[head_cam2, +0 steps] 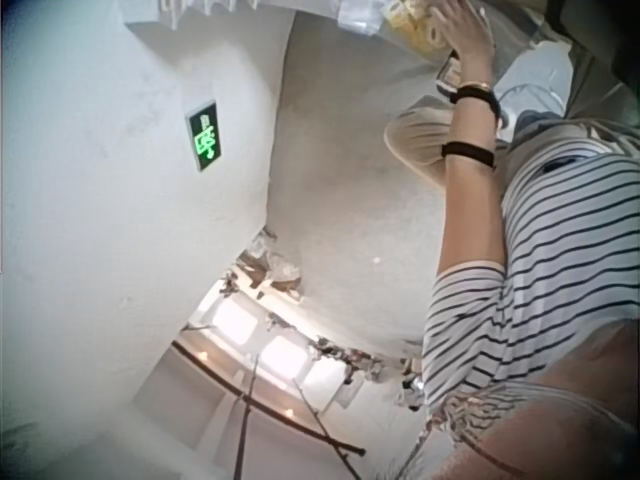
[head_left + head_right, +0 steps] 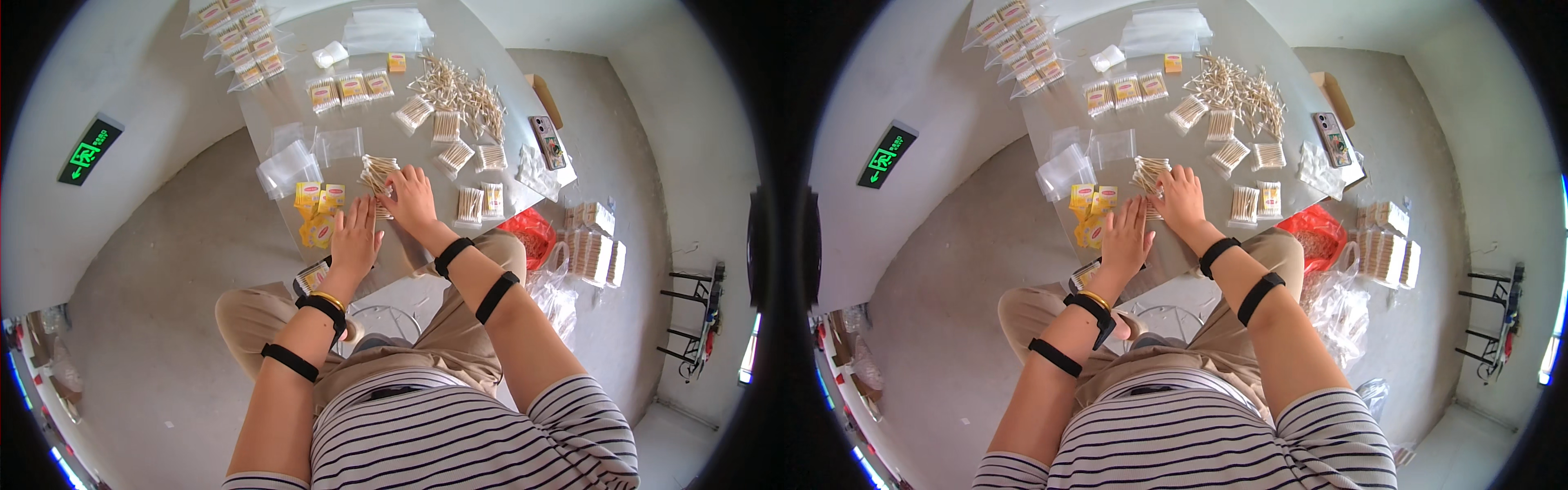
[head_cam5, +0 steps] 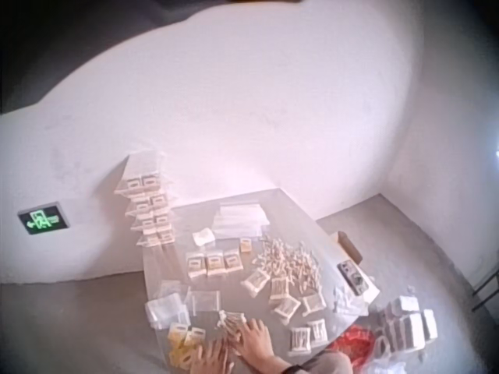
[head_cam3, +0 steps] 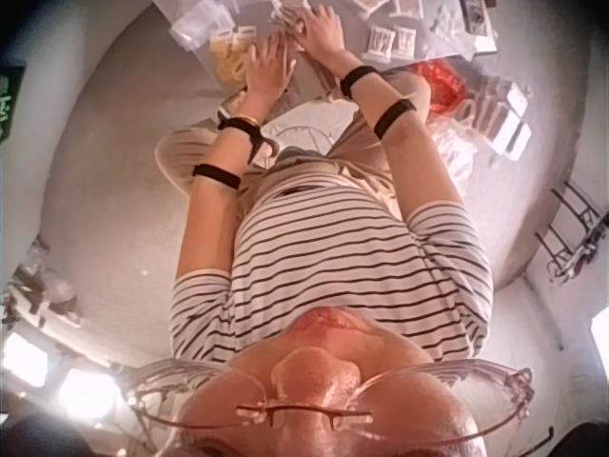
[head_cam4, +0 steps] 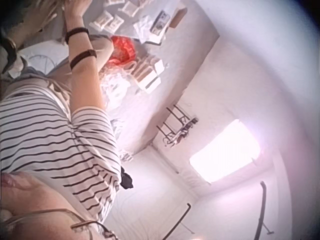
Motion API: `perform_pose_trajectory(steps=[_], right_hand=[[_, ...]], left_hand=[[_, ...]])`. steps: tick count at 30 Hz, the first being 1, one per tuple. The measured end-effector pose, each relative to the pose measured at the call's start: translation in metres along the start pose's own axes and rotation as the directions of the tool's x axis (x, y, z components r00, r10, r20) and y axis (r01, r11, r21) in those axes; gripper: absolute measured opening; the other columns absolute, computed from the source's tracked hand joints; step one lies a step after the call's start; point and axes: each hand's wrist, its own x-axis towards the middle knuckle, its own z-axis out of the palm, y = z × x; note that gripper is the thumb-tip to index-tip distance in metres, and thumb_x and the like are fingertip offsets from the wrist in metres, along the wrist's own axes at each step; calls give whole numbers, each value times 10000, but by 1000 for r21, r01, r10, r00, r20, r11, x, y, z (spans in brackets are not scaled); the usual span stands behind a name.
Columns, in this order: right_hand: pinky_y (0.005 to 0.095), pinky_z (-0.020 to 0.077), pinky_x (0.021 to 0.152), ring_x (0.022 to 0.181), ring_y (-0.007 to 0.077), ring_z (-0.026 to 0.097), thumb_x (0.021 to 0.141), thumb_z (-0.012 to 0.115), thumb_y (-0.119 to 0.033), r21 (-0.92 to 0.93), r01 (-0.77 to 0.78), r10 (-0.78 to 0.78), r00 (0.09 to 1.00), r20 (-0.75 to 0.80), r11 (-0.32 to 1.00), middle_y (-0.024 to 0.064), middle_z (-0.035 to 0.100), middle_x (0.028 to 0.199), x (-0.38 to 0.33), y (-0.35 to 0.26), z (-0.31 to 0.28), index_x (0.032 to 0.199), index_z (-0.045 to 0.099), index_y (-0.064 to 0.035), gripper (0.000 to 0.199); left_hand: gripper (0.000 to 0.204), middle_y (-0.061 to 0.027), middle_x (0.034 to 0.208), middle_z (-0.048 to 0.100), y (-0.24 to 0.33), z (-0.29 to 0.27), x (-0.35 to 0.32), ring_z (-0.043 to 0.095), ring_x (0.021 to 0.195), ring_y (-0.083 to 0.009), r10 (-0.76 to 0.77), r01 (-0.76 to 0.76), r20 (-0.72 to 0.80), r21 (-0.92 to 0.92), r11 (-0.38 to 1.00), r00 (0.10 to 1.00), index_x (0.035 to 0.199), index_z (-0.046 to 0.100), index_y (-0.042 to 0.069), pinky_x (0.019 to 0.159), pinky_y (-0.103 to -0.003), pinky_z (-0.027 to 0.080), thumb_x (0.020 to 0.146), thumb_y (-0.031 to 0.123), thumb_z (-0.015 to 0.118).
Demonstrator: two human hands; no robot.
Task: The person sits on the floor and repeatedly gathers loose cotton swabs, aligns them into small bundles, and places them into clear plastic sleeves. The person then seals the sleeves and sets the packaged units aside on the table.
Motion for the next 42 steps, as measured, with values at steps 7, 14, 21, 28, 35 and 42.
perform_pose_trajectory(steps=[7, 14, 21, 28, 35, 42], right_hand=[[417, 457, 920, 1066, 292, 565, 789, 808, -261, -105, 14, -12, 1000, 18, 994, 72, 595, 1040, 11, -6, 5, 905, 674, -129, 221], [411, 465, 940, 1089, 281, 583, 798, 729, -147, -293, 219, -187, 973, 132, 931, 68, 634, 1058, 38, 8, 0, 909, 731, -124, 113], [434, 462, 977, 1122, 299, 576, 844, 732, -121, -55, 146, -145, 989, 29, 988, 70, 619, 1073, 30, 12, -23, 1032, 700, -113, 191], [450, 476, 968, 1127, 321, 582, 870, 714, -110, 94, 41, -44, 998, 35, 995, 81, 630, 1152, -49, 9, -44, 1124, 689, -100, 255], [461, 479, 1014, 1180, 335, 581, 868, 716, -88, 160, -67, 69, 998, -3, 985, 98, 622, 1251, -89, 3, -39, 1220, 666, -94, 356], [458, 460, 1059, 1264, 335, 560, 875, 714, -83, 191, -54, 53, 999, 7, 980, 103, 605, 1338, -99, -5, -29, 1315, 623, -89, 450]], left_hand=[[771, -85, 1683, 378, 7, 12, -12, 365, 1539, -249, -38, 33, 73, 65, 997, 997, 1660, 308, 58, 1209, -501, 300, 1028, 394, 596], [793, -80, 1712, 333, 10, 8, -15, 346, 1557, -247, -43, 41, 116, 14, 999, 992, 1675, 262, 70, 1208, -527, 333, 1030, 379, 603], [825, -116, 1713, 323, 21, 0, -32, 332, 1569, -270, -52, 59, 93, -73, 996, 994, 1677, 240, 46, 1218, -534, 317, 1023, 388, 607], [873, -163, 1732, 273, 22, -1, -38, 247, 1609, -327, -8, 18, 86, -114, 993, 996, 1669, 226, -5, 1310, -579, 130, 1025, 468, 577], [946, -162, 1766, 177, 17, 3, -9, 106, 1650, -295, -120, 112, 131, 62, 992, 984, 1677, 204, -8, 1329, -575, 52, 1022, 598, 517], [932, -125, 1777, 165, 9, 9, -9, 115, 1650, -277, 10, -13, 121, 22, 1000, 993, 1692, 186, 30, 1334, -550, 59, 1030, 603, 505]])
